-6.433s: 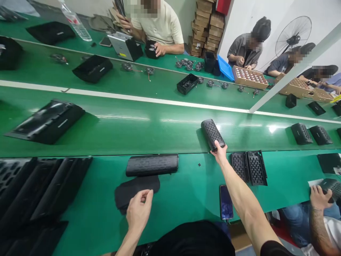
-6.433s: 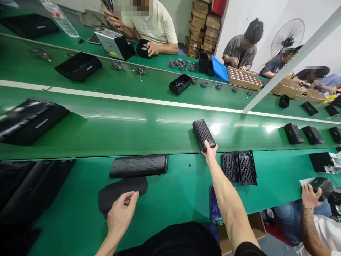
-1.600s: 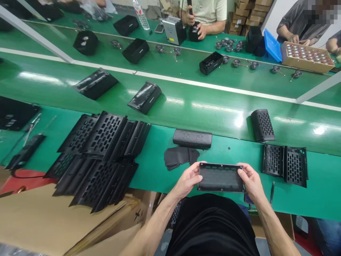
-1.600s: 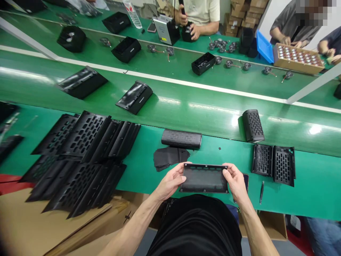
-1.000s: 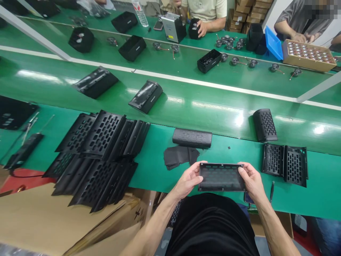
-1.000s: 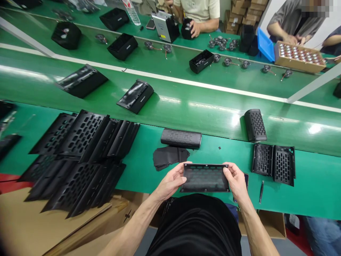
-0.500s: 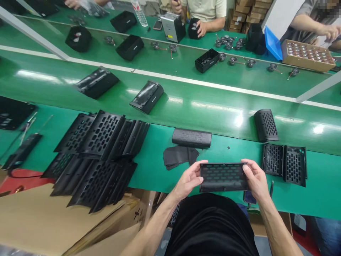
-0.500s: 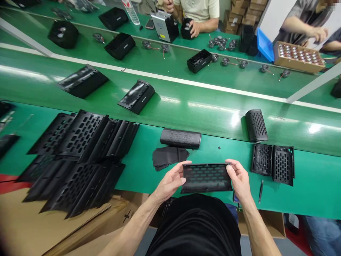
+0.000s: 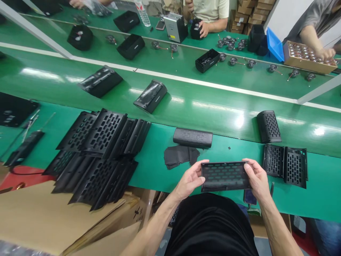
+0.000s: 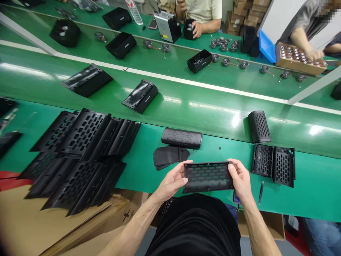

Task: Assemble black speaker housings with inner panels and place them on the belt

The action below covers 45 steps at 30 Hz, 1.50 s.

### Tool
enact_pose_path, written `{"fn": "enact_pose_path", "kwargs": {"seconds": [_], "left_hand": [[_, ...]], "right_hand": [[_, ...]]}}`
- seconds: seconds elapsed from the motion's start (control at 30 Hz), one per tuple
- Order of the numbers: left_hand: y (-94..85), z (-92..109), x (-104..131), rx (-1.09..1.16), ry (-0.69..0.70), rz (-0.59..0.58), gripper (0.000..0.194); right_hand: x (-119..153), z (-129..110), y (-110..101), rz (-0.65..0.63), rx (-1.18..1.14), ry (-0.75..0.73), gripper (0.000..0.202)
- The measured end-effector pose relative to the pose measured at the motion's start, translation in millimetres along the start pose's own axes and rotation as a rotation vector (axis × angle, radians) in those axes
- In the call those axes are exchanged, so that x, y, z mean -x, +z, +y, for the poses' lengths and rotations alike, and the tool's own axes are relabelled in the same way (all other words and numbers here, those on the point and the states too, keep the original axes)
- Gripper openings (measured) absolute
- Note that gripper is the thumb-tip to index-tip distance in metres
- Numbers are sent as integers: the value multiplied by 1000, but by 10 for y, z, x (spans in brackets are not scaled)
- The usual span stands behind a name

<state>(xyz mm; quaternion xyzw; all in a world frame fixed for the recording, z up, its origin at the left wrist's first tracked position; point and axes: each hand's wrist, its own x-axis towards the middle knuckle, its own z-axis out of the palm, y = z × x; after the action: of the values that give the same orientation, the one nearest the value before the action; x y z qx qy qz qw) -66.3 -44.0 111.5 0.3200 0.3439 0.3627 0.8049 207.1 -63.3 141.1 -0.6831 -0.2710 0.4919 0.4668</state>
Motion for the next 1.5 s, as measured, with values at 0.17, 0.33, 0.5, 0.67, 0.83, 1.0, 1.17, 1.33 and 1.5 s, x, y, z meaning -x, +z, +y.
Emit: {"fn": "enact_pose_path", "kwargs": {"seconds": [0.17, 0.33, 0.5, 0.67, 0.83, 1.0, 1.17, 1.33, 1.5], "left_hand": [[-13, 0, -6, -25, -2, 0, 61], [-28, 0, -3, -27, 2, 1, 62], [-38, 26, 8, -27, 4, -19, 64], [-26, 57, 11, -27, 4, -37, 65], [-17, 50, 28, -5, 18, -34, 66], [-13, 27, 51, 66, -6, 24, 67], [4, 24, 61, 225, -65, 103, 65], [0, 29, 78, 268, -72, 160, 62], [-28, 9, 112, 277, -27, 177, 65]], "right_hand": [[-16, -15, 15, -8, 3, 1, 46], [-20, -24, 22, -7, 7, -8, 46], [-21, -17, 5, -46, -1, -40, 41], [-31, -22, 2, -50, 4, -39, 38], [-49, -28, 19, -56, -4, -24, 39], [-62, -23, 45, -90, -67, 59, 40], [-91, -25, 110, -141, -92, 165, 46], [-160, -34, 181, -146, -74, 165, 45], [-221, -91, 268, -175, -63, 167, 45]]}}
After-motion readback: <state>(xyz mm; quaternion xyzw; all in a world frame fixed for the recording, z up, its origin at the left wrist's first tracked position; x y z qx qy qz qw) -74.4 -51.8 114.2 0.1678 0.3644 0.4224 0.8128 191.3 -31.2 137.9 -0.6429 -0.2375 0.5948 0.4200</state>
